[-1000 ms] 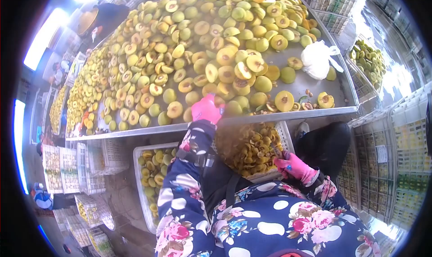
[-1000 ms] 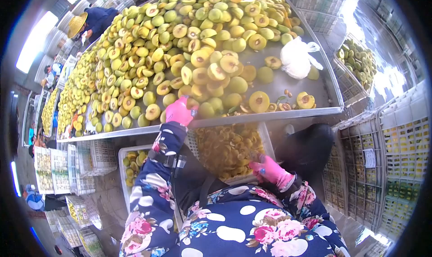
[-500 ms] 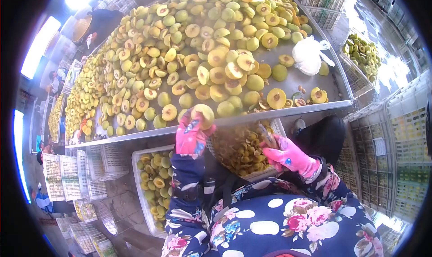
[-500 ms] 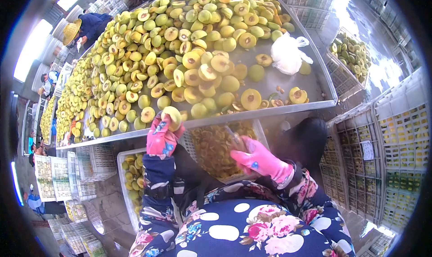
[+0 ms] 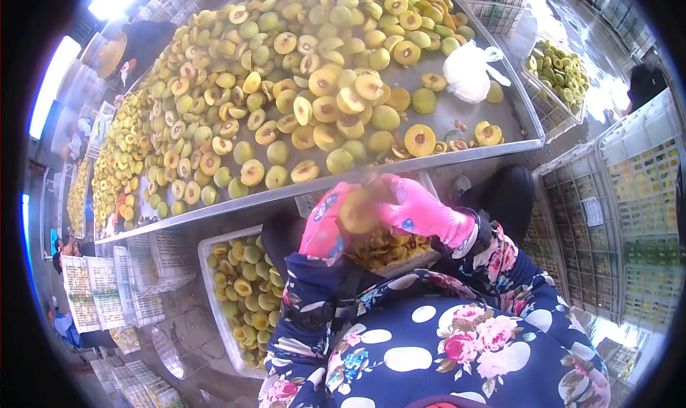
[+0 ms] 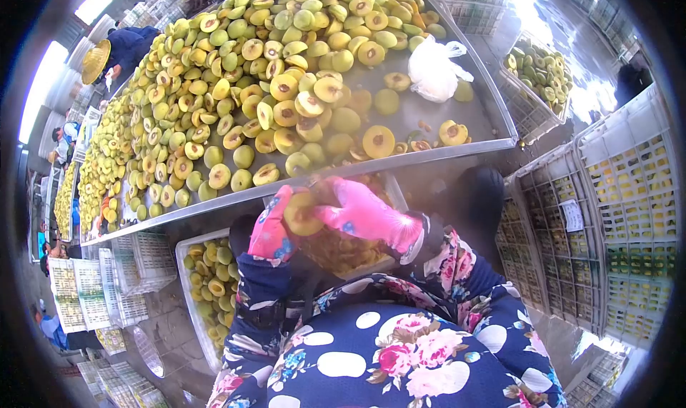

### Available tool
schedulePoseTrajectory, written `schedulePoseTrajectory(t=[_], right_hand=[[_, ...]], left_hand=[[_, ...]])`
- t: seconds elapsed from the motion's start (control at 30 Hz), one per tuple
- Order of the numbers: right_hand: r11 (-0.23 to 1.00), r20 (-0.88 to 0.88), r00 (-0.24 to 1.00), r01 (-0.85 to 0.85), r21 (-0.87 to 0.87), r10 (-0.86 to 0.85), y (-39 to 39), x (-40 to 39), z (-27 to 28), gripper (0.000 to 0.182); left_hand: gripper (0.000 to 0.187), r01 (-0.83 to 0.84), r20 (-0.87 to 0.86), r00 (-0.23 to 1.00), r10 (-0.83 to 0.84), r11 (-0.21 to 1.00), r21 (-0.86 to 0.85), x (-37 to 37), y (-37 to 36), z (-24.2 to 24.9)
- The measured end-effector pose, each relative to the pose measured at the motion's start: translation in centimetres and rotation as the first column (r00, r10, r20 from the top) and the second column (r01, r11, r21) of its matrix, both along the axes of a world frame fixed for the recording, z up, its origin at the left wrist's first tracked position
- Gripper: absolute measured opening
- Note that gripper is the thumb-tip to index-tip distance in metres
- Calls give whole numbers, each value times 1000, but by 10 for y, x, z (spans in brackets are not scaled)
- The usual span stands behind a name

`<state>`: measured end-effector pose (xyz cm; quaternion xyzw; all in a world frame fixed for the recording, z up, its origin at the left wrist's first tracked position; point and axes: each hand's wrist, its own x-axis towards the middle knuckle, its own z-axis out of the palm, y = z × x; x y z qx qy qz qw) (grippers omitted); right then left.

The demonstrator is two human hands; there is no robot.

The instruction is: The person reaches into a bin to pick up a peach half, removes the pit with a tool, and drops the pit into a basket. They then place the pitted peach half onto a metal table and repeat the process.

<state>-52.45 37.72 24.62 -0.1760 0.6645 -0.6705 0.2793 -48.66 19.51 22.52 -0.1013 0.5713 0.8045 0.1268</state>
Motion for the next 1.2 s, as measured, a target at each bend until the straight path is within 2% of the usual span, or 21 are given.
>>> schedulePoseTrajectory(t=[0.03, 0.07, 0.17, 0.2, 0.27, 0.37, 0.47, 0.57, 0.77, 0.87, 0.97, 1.07, 1.2], right_hand=[[997, -52, 999, -3, 82, 7, 1, -1, 1, 43], [986, -104, 994, -2, 164, 19, 1, -2, 3, 44], [937, -213, 977, 92, 338, -19, 5, 3, 16, 43], [914, -242, 969, 133, 383, -40, 6, 7, 19, 43], [941, -245, 969, 66, 333, 18, 14, 20, 10, 40], [928, -271, 959, 31, 371, 77, 13, 39, 6, 33], [919, -255, 962, 8, 395, 101, 9, 47, 24, 30], [940, -347, 936, 71, 334, 53, 7, 50, 10, 32], [917, -329, 942, 76, 392, 63, 2, 54, -2, 28], [918, -399, 912, 77, 390, 93, 3, 54, -8, 26], [916, -223, 957, -84, 393, 184, 4, 49, -12, 26], [839, -245, 921, -134, 528, 302, 7, 47, -21, 23], [847, -192, 916, -225, 482, 352, 6, 44, -34, 24]], left_hand=[[30, -63, 204, 979, 2, 955, 291, 0, 2, 3], [34, -100, 113, 990, 86, 988, 121, -1, 4, -16], [39, -159, 256, 966, 28, 848, 506, -2, 10, 6], [39, -180, 253, 966, 51, 836, 519, -1, 8, 2], [38, -227, 251, 963, 102, 807, 545, 0, 0, -5], [39, -261, 211, 960, 184, 861, 436, 3, 6, -2], [41, -323, 205, 944, 258, 848, 421, 9, 21, 6], [41, -323, 189, 944, 270, 868, 377, 11, 25, 10], [39, -357, 139, 934, 329, 862, 360, 14, 33, 13], [35, -381, 126, 924, 360, 863, 332, 14, 36, 5], [29, -366, 24, 929, 370, 906, 215, 16, 36, -5], [23, -413, 99, 909, 405, 907, 82, 12, 36, -15], [19, -405, 100, 913, 396, 909, 95, 12, 33, -31]])
